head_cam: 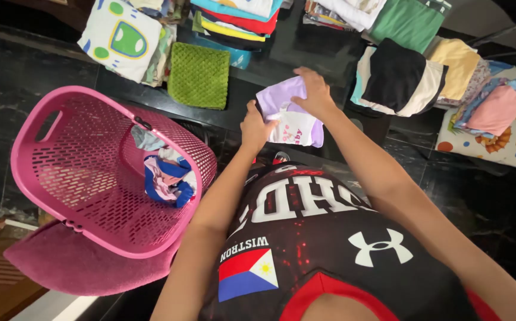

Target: Folding small pieces of laundry, such as baby clothes and diapers, and stacking them neatly.

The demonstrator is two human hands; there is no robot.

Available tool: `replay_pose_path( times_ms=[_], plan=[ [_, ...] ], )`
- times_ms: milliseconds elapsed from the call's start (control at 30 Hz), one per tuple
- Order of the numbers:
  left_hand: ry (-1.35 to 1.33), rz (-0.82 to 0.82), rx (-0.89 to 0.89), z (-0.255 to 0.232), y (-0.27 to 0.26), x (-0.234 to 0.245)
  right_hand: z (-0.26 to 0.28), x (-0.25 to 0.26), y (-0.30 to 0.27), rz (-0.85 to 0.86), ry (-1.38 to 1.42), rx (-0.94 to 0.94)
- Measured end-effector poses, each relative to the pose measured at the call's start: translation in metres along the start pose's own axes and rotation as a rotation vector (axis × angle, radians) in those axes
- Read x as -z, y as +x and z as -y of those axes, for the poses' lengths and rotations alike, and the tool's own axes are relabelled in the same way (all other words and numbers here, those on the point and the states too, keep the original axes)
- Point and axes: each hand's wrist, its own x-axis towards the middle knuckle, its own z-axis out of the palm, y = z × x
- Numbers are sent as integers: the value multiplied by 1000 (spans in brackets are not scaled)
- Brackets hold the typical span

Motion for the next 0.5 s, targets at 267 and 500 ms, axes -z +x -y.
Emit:
replay_pose_path(
  times_ms=[267, 500],
  plan=[
    [-62, 42, -280, 31, 16, -20, 10, 13, 8, 286, -140, -9],
    [-443, 115, 25, 68, 30, -35, 63, 40, -45, 263, -413, 523]
  ],
)
